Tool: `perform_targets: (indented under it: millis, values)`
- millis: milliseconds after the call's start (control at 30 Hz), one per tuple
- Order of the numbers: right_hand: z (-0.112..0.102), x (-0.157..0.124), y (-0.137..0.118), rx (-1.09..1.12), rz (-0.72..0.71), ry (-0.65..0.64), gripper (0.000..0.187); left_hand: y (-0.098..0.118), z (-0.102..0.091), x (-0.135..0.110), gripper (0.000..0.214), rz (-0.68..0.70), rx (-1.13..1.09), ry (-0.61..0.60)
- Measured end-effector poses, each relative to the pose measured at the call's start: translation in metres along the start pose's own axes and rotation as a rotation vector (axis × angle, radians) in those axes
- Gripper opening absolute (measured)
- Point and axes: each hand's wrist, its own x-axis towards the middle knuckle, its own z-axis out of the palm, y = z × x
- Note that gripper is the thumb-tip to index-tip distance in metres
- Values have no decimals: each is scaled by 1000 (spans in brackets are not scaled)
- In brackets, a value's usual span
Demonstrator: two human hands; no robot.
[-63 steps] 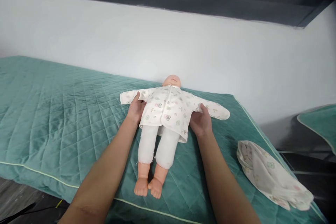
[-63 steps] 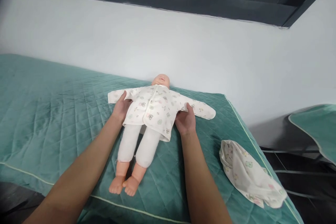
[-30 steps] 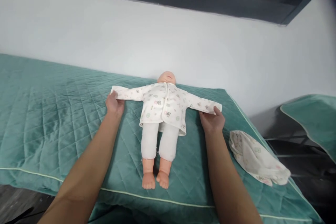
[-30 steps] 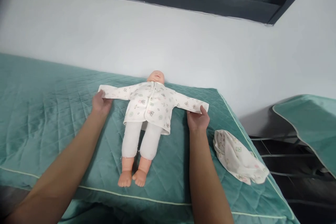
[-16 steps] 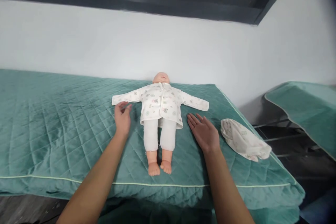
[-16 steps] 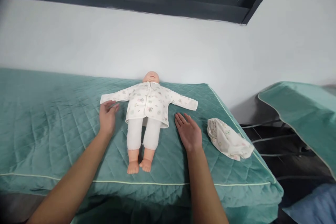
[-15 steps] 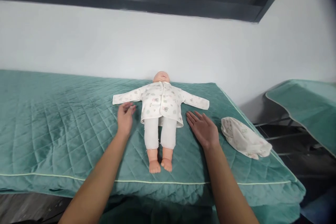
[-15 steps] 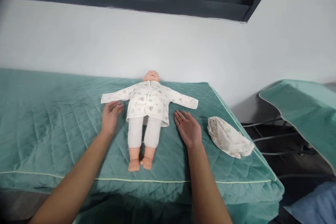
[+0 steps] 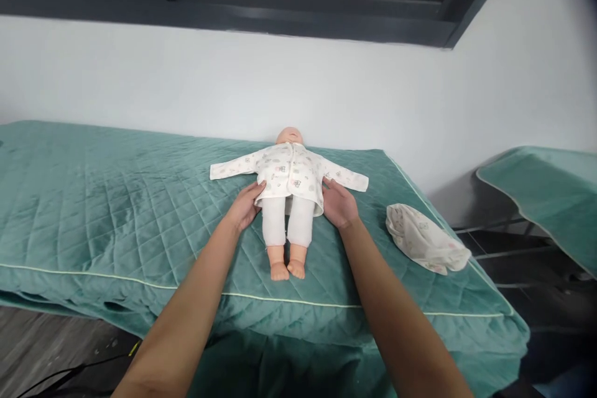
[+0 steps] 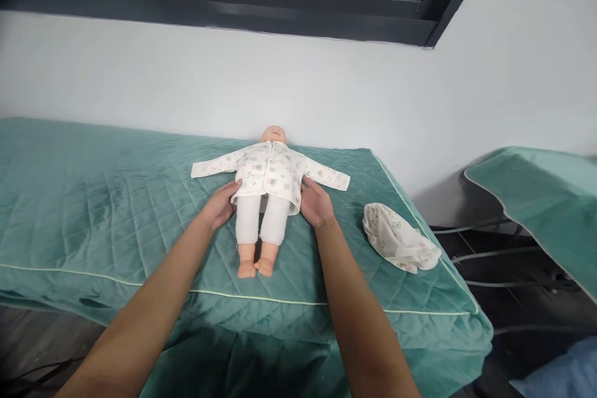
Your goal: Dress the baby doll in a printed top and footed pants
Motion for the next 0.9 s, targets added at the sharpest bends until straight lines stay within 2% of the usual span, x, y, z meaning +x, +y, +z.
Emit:
perform_targets:
  millis: [133, 333, 467, 600, 733, 800, 900]
  values:
    - [-2, -1, 0, -1, -14, -4, 22, -1, 1, -3, 29, 34, 9, 5]
    - [-3, -4, 0, 35, -55, 13, 23, -1, 0, -9, 36, 57, 49, 39]
    - [-8, -9, -5, 79, -125, 39, 26, -4, 3, -12, 37, 88, 79, 30]
    - [-13, -14, -10, 110, -204, 113, 27, -10, 5, -12, 38, 238, 153, 83]
    - [-9, -18, 1, -161, -323, 238, 33, -11, 4, -18, 47, 491, 319, 116]
    - [-2, -23, 11, -291, -390, 276, 40, -10, 3, -24, 52, 581, 465, 48]
    - [10, -34, 25, -550, -470, 200, 47, -11, 4, -30, 56, 666, 678, -78]
